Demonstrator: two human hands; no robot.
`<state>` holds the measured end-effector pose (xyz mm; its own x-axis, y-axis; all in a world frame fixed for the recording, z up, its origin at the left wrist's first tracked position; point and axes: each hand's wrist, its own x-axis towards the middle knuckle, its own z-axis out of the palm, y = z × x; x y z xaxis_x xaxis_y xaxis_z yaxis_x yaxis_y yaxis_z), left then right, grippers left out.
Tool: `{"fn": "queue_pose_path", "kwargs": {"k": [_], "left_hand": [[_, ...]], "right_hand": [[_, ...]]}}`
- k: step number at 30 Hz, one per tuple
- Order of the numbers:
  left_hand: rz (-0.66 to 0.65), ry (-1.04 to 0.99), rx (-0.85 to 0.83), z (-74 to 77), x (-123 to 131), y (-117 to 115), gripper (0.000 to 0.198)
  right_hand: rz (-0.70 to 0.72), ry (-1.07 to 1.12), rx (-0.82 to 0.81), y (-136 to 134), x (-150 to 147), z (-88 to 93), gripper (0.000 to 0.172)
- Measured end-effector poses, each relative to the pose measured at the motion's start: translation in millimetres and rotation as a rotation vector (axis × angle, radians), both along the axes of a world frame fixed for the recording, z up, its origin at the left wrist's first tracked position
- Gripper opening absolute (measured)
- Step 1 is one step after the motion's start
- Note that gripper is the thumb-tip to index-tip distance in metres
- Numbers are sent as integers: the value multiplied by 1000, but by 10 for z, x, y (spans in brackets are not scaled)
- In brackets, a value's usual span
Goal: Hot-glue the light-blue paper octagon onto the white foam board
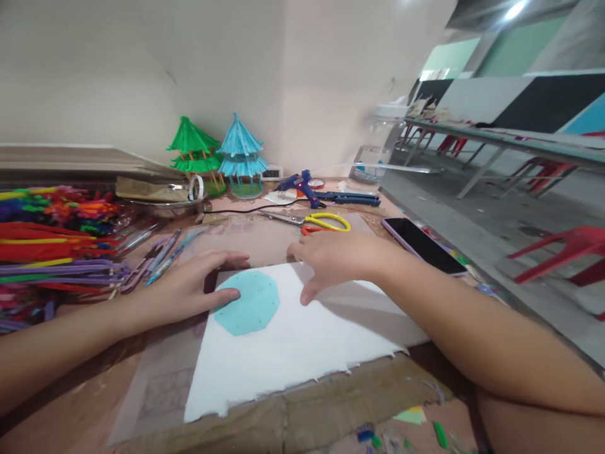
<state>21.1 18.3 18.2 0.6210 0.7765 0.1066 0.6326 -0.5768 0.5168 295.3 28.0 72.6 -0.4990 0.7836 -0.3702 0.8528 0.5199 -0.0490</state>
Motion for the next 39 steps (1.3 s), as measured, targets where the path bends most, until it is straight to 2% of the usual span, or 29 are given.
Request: {"fn": "queue_pose_path", "kwargs": {"k": [4, 12, 15, 19, 23, 28, 35, 39], "left_hand": [[2, -29, -113, 65, -12, -1, 66], [16, -50, -380, 147, -20, -7, 74], [25, -92, -457, 147, 10, -23, 69], [37, -91, -463, 167, 35, -75, 56], [52, -179, -580, 214, 46, -159, 63], [112, -178, -475, 249, 30, -201, 73], [100, -224, -603, 221, 10, -135, 74], [135, -231, -561, 305, 35, -128, 73]], "right_hand": [[-30, 49, -47, 32, -13, -10, 76], [13, 35, -1, -73, -80, 10, 72], [29, 24, 12, -95, -104, 6, 73], [45, 22, 23, -82, -94, -18, 72], [96, 68, 35, -49, -62, -50, 69], [55, 89, 24, -62, -70, -34, 62], [0, 63, 21, -134, -111, 2, 58], [-9, 66, 32, -124, -108, -17, 60]]}}
